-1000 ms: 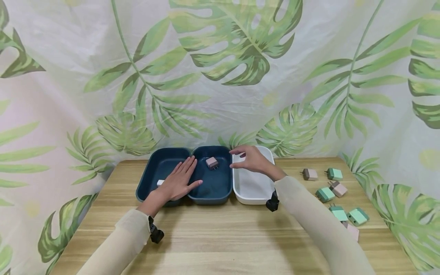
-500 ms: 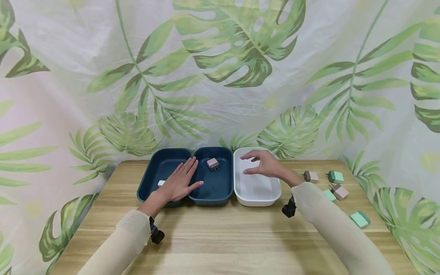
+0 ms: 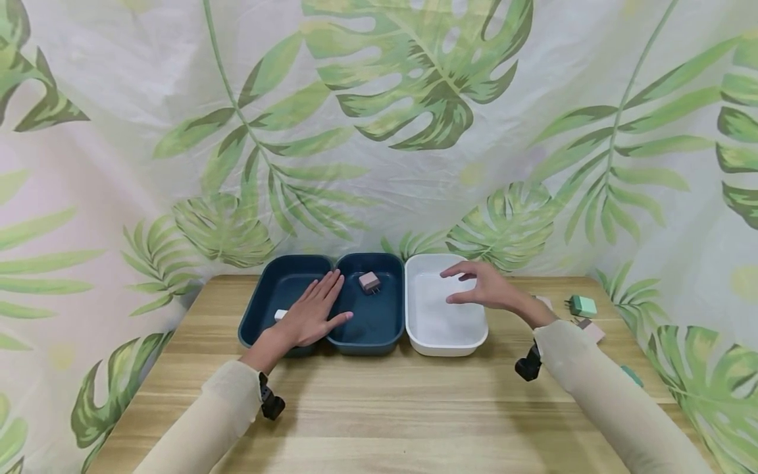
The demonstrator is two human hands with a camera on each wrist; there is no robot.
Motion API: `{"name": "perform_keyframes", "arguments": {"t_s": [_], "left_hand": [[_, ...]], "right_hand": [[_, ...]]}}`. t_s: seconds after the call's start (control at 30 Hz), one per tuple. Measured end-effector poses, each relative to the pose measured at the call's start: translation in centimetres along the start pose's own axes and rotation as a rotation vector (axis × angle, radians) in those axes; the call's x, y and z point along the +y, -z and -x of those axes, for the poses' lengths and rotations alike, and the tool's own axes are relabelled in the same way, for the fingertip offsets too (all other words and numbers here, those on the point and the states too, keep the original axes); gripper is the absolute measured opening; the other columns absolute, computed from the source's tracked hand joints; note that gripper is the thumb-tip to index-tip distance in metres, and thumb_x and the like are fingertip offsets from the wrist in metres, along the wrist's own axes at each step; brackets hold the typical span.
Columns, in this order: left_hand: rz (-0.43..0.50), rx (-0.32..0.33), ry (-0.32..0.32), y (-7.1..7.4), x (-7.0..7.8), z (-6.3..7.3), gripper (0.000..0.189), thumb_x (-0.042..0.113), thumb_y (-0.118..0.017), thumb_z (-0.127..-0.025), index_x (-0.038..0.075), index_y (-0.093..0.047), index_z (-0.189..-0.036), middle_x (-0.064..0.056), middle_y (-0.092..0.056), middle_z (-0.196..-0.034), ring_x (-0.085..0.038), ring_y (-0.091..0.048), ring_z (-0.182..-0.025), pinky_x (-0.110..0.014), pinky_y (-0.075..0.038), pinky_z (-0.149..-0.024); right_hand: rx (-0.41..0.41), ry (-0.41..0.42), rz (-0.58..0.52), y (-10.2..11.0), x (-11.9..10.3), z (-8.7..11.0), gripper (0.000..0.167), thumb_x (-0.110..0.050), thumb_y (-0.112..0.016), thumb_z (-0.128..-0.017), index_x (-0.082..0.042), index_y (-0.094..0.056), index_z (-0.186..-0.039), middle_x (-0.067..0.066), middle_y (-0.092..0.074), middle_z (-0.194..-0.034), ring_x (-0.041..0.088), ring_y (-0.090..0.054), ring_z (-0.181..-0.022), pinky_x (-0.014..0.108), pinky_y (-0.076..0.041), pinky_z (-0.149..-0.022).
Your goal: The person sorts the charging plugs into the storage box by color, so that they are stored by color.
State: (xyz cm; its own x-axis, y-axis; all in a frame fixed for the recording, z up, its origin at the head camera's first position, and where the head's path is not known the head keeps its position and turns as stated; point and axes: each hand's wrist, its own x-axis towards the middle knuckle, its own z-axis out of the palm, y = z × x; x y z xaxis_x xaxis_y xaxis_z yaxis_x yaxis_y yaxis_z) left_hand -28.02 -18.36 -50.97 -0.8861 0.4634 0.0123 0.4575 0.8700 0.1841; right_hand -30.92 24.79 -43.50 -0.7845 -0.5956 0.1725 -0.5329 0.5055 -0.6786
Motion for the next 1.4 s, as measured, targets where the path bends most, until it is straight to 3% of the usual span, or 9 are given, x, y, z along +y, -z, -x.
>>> {"name": "perform_keyframes", "arguments": {"t_s": [0.27, 0.47, 0.9, 1.07, 1.2, 1.4], "left_hand": [[-0.003, -0.02, 0.007, 0.3, 0.2, -0.2, 0.096, 0.074, -0.033, -0.105, 0.012, 0.0, -0.171, -0.005, 0.007, -0.179, -0.022, 0.007, -0.165, -0.047, 0.0, -0.133], [0.018, 0.01, -0.009, 0.6, 0.4, 0.0, 0.097, 0.074, -0.035, -0.105, 0.008, -0.008, -0.171, -0.01, -0.001, -0.179, -0.027, 0.0, -0.166, -0.051, -0.006, -0.133], [0.017, 0.022, -0.016, 0.6, 0.4, 0.1, 0.097, 0.074, -0.034, -0.105, 0.005, -0.013, -0.17, -0.014, -0.006, -0.179, -0.029, -0.002, -0.165, -0.053, -0.008, -0.132], [0.008, 0.009, -0.011, 0.7, 0.5, 0.2, 0.095, 0.07, -0.037, -0.106, 0.006, -0.009, -0.171, -0.012, -0.003, -0.179, -0.028, -0.001, -0.165, -0.052, -0.007, -0.132], [0.0, 0.009, -0.008, 0.8, 0.6, 0.3, 0.095, 0.069, -0.04, -0.106, 0.007, -0.009, -0.171, -0.011, -0.002, -0.179, -0.028, -0.002, -0.165, -0.051, -0.007, -0.133], [0.013, 0.017, -0.014, 0.8, 0.6, 0.4, 0.094, 0.069, -0.039, -0.106, 0.005, -0.011, -0.17, -0.013, -0.005, -0.179, -0.03, -0.003, -0.165, -0.053, -0.008, -0.132]], "right_hand": [[-0.005, -0.056, -0.025, 1.5, 1.0, 2.1, 0.049, -0.019, -0.091, -0.085, -0.004, -0.075, -0.129, 0.01, -0.073, -0.131, 0.038, -0.062, -0.124, 0.059, -0.048, -0.108], [-0.028, -0.066, -0.007, 2.4, 1.7, 3.4, 0.049, -0.02, -0.09, -0.087, -0.003, -0.074, -0.13, 0.008, -0.074, -0.131, 0.039, -0.064, -0.123, 0.063, -0.048, -0.106], [0.015, -0.051, 0.039, 4.5, 3.1, 5.3, 0.045, -0.011, -0.087, -0.088, -0.006, -0.075, -0.131, 0.012, -0.073, -0.133, 0.021, -0.066, -0.124, 0.039, -0.054, -0.102], [0.034, -0.063, 0.057, 5.1, 4.1, 6.1, 0.044, -0.011, -0.087, -0.088, -0.009, -0.076, -0.13, 0.014, -0.073, -0.134, 0.006, -0.066, -0.117, 0.029, -0.055, -0.098], [0.046, -0.063, 0.058, 5.6, 4.6, 6.7, 0.042, -0.008, -0.087, -0.087, -0.008, -0.076, -0.129, 0.018, -0.072, -0.133, 0.003, -0.066, -0.114, 0.02, -0.053, -0.094], [0.045, -0.109, 0.041, 6.1, 4.9, 7.4, 0.041, -0.01, -0.087, -0.088, -0.008, -0.077, -0.127, 0.016, -0.073, -0.131, 0.001, -0.063, -0.115, 0.02, -0.053, -0.094]]}}
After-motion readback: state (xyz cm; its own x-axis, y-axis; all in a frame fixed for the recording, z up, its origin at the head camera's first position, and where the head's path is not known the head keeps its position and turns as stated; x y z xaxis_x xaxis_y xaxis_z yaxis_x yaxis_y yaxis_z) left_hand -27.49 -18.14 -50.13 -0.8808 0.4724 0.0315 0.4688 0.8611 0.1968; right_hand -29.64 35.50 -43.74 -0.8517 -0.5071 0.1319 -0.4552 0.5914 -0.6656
